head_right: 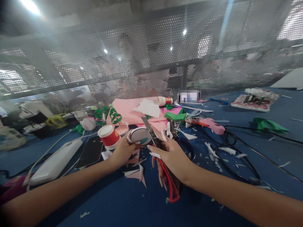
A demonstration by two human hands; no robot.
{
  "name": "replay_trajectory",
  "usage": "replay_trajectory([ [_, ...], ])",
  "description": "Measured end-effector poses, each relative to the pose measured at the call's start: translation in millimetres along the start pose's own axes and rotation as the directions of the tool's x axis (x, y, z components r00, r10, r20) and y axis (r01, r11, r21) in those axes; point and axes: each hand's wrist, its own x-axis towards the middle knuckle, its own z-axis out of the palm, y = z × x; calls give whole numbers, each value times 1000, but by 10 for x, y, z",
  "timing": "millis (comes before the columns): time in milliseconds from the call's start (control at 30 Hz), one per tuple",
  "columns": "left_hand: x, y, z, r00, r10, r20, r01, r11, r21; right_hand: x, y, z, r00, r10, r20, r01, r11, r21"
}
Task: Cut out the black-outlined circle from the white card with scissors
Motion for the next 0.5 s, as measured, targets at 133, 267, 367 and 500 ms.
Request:
replay_trajectory([
  [133, -6, 14, 7, 1000, 0, -7, 0, 1000, 4, -3, 4, -2, 999, -50, 3, 50, 999, 7],
  [267, -15, 19, 5, 1000, 0, 2, 0, 1000, -5, -7, -1, -12, 999, -35, -5, 35, 999, -9],
  [367, -25, 38, 4, 1000, 11, -7, -11, 999, 32, -15, -14, -11, 1000, -23, 3, 23, 1000, 0],
  [500, -38, 44, 3, 1000, 0, -9, 0, 999, 50, -27, -29, -3, 999, -8, 43, 7, 999, 38],
])
